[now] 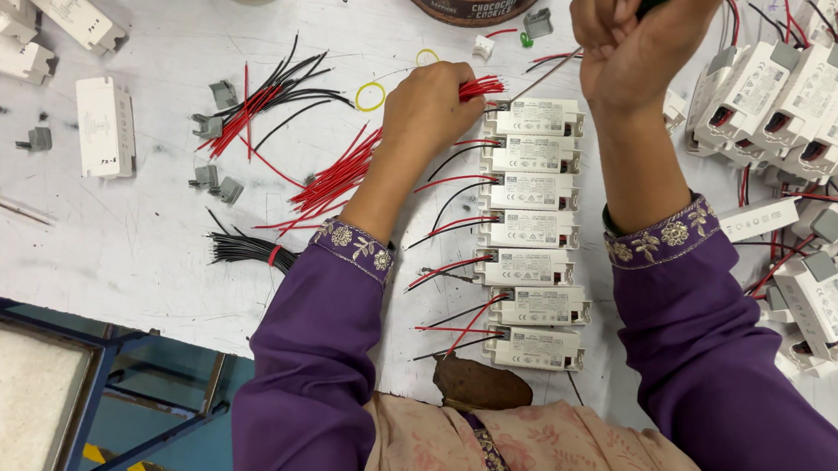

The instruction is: The person aligns a row of white rectangular components on a table, attaches black wires to them using a screwdriver, and fits grey plastic clips onto the ends of the wires.

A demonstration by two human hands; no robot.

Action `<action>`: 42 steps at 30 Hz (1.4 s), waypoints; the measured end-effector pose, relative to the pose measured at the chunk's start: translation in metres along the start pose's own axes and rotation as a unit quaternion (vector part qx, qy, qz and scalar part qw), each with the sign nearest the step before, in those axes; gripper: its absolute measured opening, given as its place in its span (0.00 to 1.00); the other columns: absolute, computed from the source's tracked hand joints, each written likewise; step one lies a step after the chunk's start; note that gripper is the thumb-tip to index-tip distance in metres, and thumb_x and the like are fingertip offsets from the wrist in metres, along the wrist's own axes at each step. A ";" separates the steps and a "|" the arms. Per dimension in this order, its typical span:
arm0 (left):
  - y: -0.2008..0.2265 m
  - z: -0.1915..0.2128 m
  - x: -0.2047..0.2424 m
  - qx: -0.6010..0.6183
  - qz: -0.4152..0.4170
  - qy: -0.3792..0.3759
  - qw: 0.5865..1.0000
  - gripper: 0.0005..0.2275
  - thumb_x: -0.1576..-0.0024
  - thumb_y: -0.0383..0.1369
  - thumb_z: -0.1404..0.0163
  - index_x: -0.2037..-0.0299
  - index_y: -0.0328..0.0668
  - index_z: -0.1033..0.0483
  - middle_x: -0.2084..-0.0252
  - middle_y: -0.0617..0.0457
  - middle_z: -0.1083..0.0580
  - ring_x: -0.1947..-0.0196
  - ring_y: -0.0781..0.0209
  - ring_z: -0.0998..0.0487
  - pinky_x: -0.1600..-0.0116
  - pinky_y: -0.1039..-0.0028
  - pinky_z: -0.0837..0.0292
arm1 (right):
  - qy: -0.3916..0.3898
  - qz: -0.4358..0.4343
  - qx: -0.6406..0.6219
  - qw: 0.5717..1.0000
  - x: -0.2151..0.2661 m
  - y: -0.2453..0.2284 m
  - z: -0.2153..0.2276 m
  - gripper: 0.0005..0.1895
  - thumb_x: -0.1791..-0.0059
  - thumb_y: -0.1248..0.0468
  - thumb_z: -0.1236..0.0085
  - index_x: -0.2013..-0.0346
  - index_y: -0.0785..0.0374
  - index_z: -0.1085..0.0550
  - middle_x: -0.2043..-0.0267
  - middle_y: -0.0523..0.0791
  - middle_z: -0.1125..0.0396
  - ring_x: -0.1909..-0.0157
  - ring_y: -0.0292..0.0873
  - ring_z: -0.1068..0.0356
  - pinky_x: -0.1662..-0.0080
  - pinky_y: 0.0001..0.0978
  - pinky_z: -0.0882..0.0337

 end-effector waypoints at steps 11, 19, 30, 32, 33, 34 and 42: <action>0.003 -0.004 0.001 -0.020 0.008 -0.009 1.000 0.10 0.48 0.39 0.43 0.62 0.42 0.19 0.65 0.46 0.20 0.62 0.47 0.19 0.59 0.57 0.25 | 0.009 -0.001 0.004 1.000 -0.001 -0.004 -0.001 0.35 0.39 0.37 0.65 0.75 0.64 0.46 0.85 0.43 0.58 0.84 0.37 0.60 0.77 0.28 0.58; -0.002 -0.012 0.000 -0.019 -0.042 0.028 0.999 0.10 0.49 0.38 0.42 0.64 0.41 0.19 0.65 0.45 0.21 0.62 0.45 0.20 0.61 0.56 0.25 | 0.012 -0.015 -0.011 1.000 -0.002 -0.007 -0.004 0.37 0.39 0.35 0.66 0.76 0.64 0.46 0.84 0.43 0.58 0.83 0.37 0.60 0.79 0.26 0.60; -0.001 -0.013 0.000 -0.033 -0.042 0.028 0.998 0.10 0.49 0.37 0.42 0.64 0.41 0.19 0.64 0.44 0.21 0.61 0.44 0.20 0.59 0.55 0.25 | 0.000 -0.018 -0.001 1.000 -0.005 -0.008 -0.011 0.36 0.39 0.37 0.67 0.76 0.63 0.47 0.84 0.43 0.58 0.86 0.35 0.61 0.78 0.26 0.60; -0.001 -0.013 0.001 -0.032 -0.038 0.027 0.998 0.09 0.49 0.37 0.42 0.63 0.41 0.19 0.64 0.44 0.21 0.61 0.45 0.20 0.59 0.55 0.25 | -0.002 -0.014 -0.003 1.000 -0.005 -0.008 -0.011 0.36 0.39 0.36 0.68 0.76 0.63 0.47 0.84 0.43 0.58 0.86 0.35 0.61 0.80 0.25 0.61; -0.001 -0.013 0.001 -0.032 -0.034 0.024 0.999 0.09 0.48 0.37 0.42 0.63 0.42 0.19 0.63 0.44 0.21 0.61 0.45 0.20 0.58 0.55 0.25 | -0.003 -0.012 -0.002 1.000 -0.005 -0.007 -0.011 0.36 0.39 0.36 0.68 0.76 0.63 0.47 0.84 0.43 0.58 0.86 0.35 0.61 0.80 0.25 0.61; -0.001 -0.013 0.001 -0.031 -0.031 0.021 0.999 0.09 0.48 0.37 0.43 0.63 0.42 0.19 0.63 0.44 0.21 0.61 0.45 0.19 0.58 0.56 0.25 | -0.004 -0.008 0.001 1.000 -0.006 -0.006 -0.011 0.36 0.39 0.37 0.67 0.76 0.63 0.46 0.84 0.43 0.58 0.86 0.35 0.61 0.80 0.25 0.61; 0.004 -0.011 0.000 -0.039 -0.042 0.022 0.998 0.09 0.49 0.37 0.42 0.64 0.43 0.18 0.64 0.46 0.21 0.62 0.45 0.20 0.59 0.56 0.25 | -0.026 -0.004 0.009 1.000 -0.007 -0.008 -0.017 0.34 0.38 0.38 0.64 0.74 0.64 0.46 0.83 0.43 0.57 0.85 0.35 0.60 0.79 0.26 0.59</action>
Point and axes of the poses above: each hand's wrist, its own x-axis away from the middle knuckle, its own z-axis out of the back of the hand, y = z × x, the point moved 1 cm from there along -x, towards the middle knuckle
